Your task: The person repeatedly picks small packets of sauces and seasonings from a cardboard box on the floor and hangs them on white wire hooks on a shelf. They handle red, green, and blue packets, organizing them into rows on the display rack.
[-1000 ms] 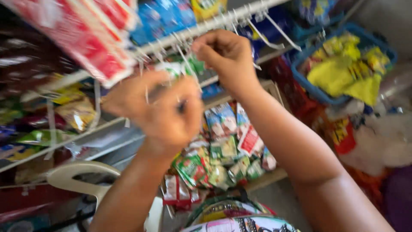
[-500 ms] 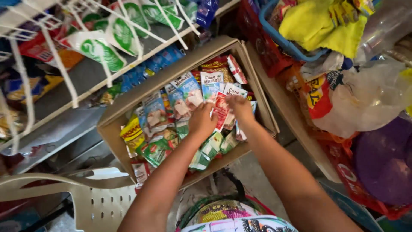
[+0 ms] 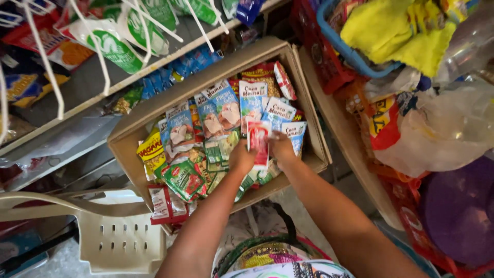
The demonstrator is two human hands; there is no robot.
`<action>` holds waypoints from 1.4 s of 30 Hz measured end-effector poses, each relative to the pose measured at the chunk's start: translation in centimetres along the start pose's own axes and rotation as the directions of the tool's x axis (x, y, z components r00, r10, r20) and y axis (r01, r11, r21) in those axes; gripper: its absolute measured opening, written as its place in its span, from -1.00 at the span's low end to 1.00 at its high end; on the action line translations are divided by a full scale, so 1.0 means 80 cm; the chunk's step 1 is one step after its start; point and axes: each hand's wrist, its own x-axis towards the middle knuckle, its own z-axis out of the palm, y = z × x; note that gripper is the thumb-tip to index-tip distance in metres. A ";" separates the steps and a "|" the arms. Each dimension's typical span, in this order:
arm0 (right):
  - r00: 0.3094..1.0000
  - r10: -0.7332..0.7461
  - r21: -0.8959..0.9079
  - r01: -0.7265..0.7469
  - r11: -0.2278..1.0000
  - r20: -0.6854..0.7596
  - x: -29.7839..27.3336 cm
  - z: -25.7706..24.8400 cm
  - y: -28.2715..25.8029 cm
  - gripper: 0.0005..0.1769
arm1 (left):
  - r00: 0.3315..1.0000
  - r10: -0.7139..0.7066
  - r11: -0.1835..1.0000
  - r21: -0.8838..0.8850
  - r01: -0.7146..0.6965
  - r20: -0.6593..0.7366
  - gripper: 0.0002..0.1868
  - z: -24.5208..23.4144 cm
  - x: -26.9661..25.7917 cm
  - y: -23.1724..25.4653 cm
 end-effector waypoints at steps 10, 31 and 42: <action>0.968 -0.103 0.084 0.085 0.993 0.228 -0.038 0.014 -0.005 -0.91 | 0.998 -0.016 0.981 -0.195 0.004 -0.061 -0.63 -0.036 -0.045 0.002; 0.461 -0.669 0.018 0.816 0.578 0.583 -0.333 0.210 -0.237 -0.87 | 0.347 0.603 0.617 0.145 -0.773 -0.718 -0.92 -0.413 -0.232 0.225; 0.072 -0.831 0.372 0.870 0.323 0.552 -0.523 0.371 -0.387 -0.80 | -0.031 0.603 0.481 0.394 -0.783 -0.797 -0.89 -0.646 -0.295 0.292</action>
